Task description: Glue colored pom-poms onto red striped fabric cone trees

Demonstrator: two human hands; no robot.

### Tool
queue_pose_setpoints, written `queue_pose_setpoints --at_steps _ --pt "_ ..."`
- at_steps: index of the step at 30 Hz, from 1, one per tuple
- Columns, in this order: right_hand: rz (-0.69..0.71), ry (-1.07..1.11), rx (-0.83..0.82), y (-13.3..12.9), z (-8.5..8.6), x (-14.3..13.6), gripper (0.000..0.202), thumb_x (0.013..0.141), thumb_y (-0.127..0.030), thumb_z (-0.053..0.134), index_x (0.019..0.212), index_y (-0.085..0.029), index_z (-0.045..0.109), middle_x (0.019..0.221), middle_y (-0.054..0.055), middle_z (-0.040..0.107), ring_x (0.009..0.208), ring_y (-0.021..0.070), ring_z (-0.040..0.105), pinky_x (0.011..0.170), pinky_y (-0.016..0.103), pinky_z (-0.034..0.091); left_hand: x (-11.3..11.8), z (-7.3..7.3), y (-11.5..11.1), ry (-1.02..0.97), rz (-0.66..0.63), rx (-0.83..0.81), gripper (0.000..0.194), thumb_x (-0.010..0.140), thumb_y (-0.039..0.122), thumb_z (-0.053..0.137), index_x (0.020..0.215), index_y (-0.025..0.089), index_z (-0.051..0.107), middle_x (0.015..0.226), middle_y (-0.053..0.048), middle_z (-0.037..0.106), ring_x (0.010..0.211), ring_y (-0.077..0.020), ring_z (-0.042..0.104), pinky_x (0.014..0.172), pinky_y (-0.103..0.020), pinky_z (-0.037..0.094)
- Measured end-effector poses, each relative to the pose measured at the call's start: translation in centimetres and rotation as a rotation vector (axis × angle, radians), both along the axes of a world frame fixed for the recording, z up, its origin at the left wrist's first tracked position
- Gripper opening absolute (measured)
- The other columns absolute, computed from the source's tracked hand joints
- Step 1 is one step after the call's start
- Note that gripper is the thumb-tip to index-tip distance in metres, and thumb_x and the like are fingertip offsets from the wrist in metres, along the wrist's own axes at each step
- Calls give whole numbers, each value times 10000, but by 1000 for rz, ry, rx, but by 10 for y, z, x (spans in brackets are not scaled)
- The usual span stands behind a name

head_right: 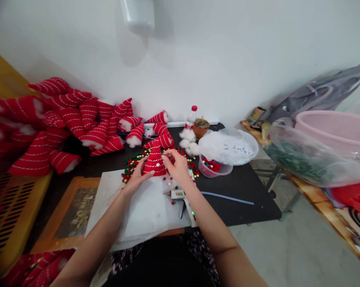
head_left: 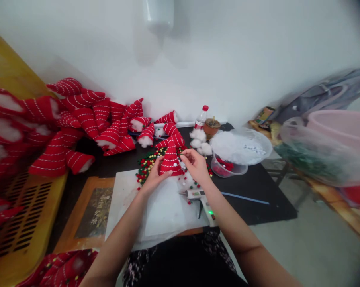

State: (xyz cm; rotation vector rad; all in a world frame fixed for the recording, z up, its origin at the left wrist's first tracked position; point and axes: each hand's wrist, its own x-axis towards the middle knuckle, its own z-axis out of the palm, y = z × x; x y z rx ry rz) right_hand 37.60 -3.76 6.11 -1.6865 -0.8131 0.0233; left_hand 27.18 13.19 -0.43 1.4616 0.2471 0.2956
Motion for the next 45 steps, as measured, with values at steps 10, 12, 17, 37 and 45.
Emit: queue_pose_setpoints --at_steps 10,12,17,37,45 --pt "23 -149 -93 4 -10 9 165 917 -289 654 943 -197 789 810 45 720 680 180 632 659 295 512 -2 5 -1 -12 -20 -39 839 697 496 884 1381 235 474 1444 -126 587 1304 -327 597 1100 -442 493" --pt "6 -197 -165 2 -6 10 202 948 -268 628 1019 -185 798 840 56 725 687 178 634 663 286 519 -2 5 -1 -17 -19 -46 823 706 492 880 1375 234 476 1428 -124 598 1286 -323 609 1092 -444 499" --pt "-92 -288 -727 -8 4 21 319 1037 -189 479 1230 -130 726 1130 125 748 939 203 696 856 283 512 0 2 0 -8 26 -63 810 707 476 884 1367 231 483 1399 -125 616 1262 -325 626 1071 -450 512" --pt "49 -299 -1102 -13 -32 42 181 929 -149 597 1051 -151 732 1024 149 777 960 271 720 772 293 452 0 4 -2 31 46 -104 839 673 465 900 1359 227 478 1396 -129 622 1254 -322 636 1067 -448 513" --pt "19 -341 -925 -13 -14 41 189 966 -187 556 1060 -178 720 1123 81 750 1017 207 679 842 262 457 1 3 -3 20 26 -99 812 673 464 902 1340 229 502 1382 -122 632 1247 -321 637 1062 -445 519"
